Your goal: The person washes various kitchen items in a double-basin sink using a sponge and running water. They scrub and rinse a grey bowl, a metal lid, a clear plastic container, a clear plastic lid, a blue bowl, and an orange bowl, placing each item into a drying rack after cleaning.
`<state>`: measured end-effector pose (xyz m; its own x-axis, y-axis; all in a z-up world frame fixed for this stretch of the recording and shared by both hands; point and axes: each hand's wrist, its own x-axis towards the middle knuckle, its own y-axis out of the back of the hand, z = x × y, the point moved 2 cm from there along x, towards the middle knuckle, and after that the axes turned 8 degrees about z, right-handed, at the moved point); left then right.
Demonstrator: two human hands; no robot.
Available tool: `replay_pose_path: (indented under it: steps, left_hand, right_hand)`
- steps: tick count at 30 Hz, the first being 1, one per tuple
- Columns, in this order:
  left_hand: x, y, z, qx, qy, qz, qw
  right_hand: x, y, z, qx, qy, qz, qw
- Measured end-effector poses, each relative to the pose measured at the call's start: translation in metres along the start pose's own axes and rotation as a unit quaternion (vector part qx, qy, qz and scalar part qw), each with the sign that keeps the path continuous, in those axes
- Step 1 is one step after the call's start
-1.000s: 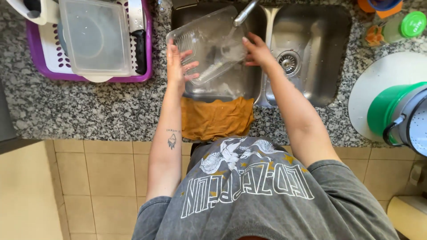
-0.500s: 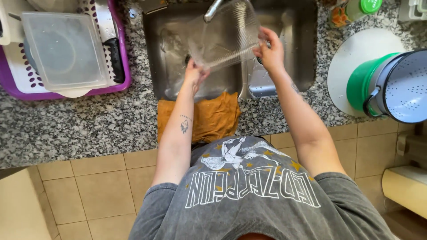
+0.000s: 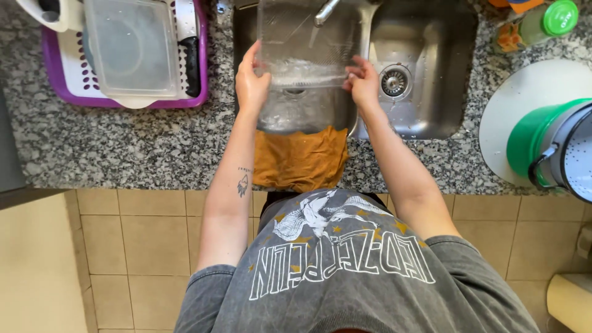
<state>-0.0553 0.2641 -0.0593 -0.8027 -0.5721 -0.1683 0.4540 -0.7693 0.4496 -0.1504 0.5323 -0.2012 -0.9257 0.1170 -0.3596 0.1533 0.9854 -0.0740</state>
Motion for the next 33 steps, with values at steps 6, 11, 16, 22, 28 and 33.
replay_pose_path:
  steps: [6, 11, 16, 22, 28, 33]
  left_hand:
    - [0.02, -0.004, -0.036, 0.189, 0.029, 0.088, 0.978]
    - [0.023, -0.036, -0.029, 0.205, 0.103, 0.02, 0.973]
    - [0.026, -0.077, -0.025, 0.198, 0.075, -0.044, 0.976]
    - [0.039, -0.115, -0.038, 0.194, 0.021, -0.103, 0.975]
    - [0.053, -0.135, -0.083, 0.102, 0.007, -0.121, 0.987]
    - [0.038, -0.113, -0.058, 0.031, 0.123, -0.12, 0.985]
  right_hand:
    - [-0.043, -0.005, -0.033, -0.087, 0.01, -0.044, 0.995]
    - [-0.064, 0.035, -0.062, -0.121, 0.053, -0.023, 0.991]
    - [-0.085, 0.06, -0.105, -0.191, 0.119, 0.01, 0.974]
    - [-0.105, 0.069, -0.141, -0.227, 0.13, 0.034, 0.964]
    - [-0.108, 0.066, -0.143, -0.234, 0.133, 0.031, 0.963]
    - [-0.1, 0.065, -0.133, -0.212, 0.138, 0.008, 0.967]
